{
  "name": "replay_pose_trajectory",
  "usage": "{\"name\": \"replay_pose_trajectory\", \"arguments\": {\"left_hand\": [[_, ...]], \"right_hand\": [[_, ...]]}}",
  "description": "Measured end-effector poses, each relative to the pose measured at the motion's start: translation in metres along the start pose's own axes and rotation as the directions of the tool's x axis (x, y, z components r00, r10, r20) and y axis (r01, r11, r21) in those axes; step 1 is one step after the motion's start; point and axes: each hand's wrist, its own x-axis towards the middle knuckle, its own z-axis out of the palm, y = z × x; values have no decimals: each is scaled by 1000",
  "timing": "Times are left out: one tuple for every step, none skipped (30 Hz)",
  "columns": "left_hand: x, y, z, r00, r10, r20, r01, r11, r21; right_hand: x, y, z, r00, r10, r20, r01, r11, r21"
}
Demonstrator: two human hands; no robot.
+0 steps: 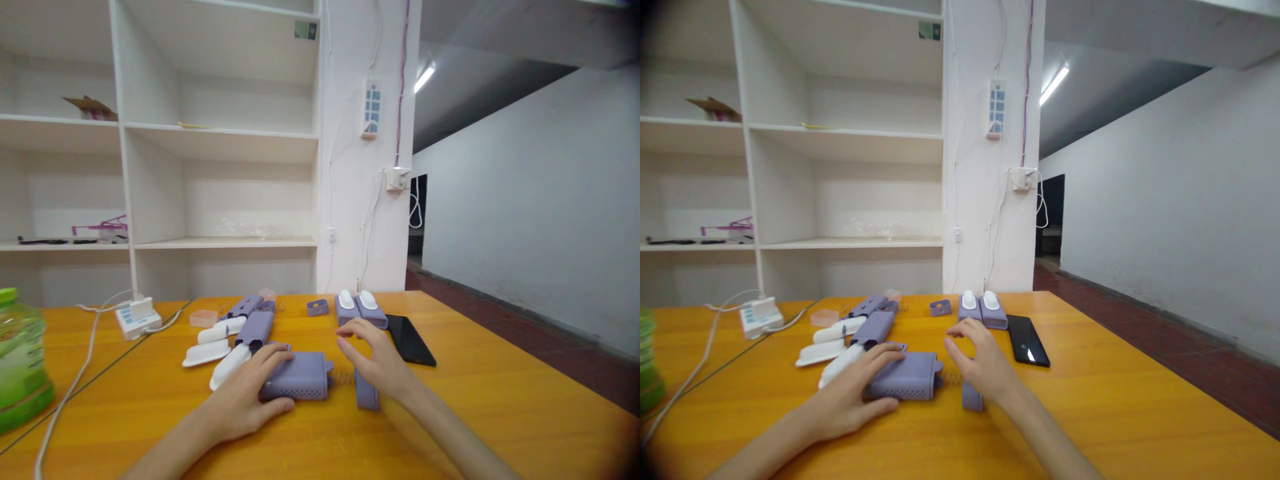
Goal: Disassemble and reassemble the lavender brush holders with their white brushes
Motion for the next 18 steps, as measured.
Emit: {"name": "replay_pose_trajectory", "arguments": {"left_hand": [[1,3,-1,1000,-8,-10,8,1000,10],[3,7,-1,1000,-7,-21,7,1000,29],[7,13,-1,1000,5,-30,-4,999,54],[11,20,-1,999,25,-33,-22,996,82],[16,27,-1,999,49,-24,-46,993,107],[22,34,0,998,63,-8,-61,990,129],[28,41,1,998,64,21,-67,987,149],[33,47,3,997,52,58,-61,983,170],[38,51,4,996,30,89,-47,980,195],[40,54,5,993,11,113,-35,977,211],[42,56,5,991,-5,132,-25,974,225],[41,56,5,989,-15,144,-20,972,233],[39,57,5,987,-17,158,-22,971,239],[36,57,5,985,-14,172,-30,969,247],[32,57,5,983,-5,186,-44,966,255],[28,59,4,981,7,195,-59,963,262],[23,61,5,980,18,198,-71,960,269],[20,63,5,981,27,193,-81,957,278]], "right_hand": [[-3,3,-8,999,27,45,-27,1000,-5],[-8,7,-15,990,64,123,-61,998,-21],[-13,12,-20,970,109,220,-99,994,-54],[-19,17,-24,943,153,297,-132,987,-90],[-25,23,-25,918,179,354,-148,983,-113],[-30,28,-24,903,198,381,-163,979,-122],[-33,32,-21,900,213,381,-180,976,-121],[-36,35,-16,902,217,373,-191,976,-107],[-37,36,-11,910,215,355,-197,977,-86],[-37,35,-6,919,205,337,-197,979,-59],[-37,33,-1,927,189,323,-189,981,-31],[-36,29,4,934,168,314,-176,984,-4],[-36,24,8,940,149,308,-163,986,21],[-36,18,11,944,132,304,-153,987,44],[-36,12,13,946,121,300,-146,987,63],[-37,6,15,949,115,293,-144,986,80],[-38,0,16,953,113,282,-145,985,95],[-40,-4,17,956,114,272,-148,983,108]]}}
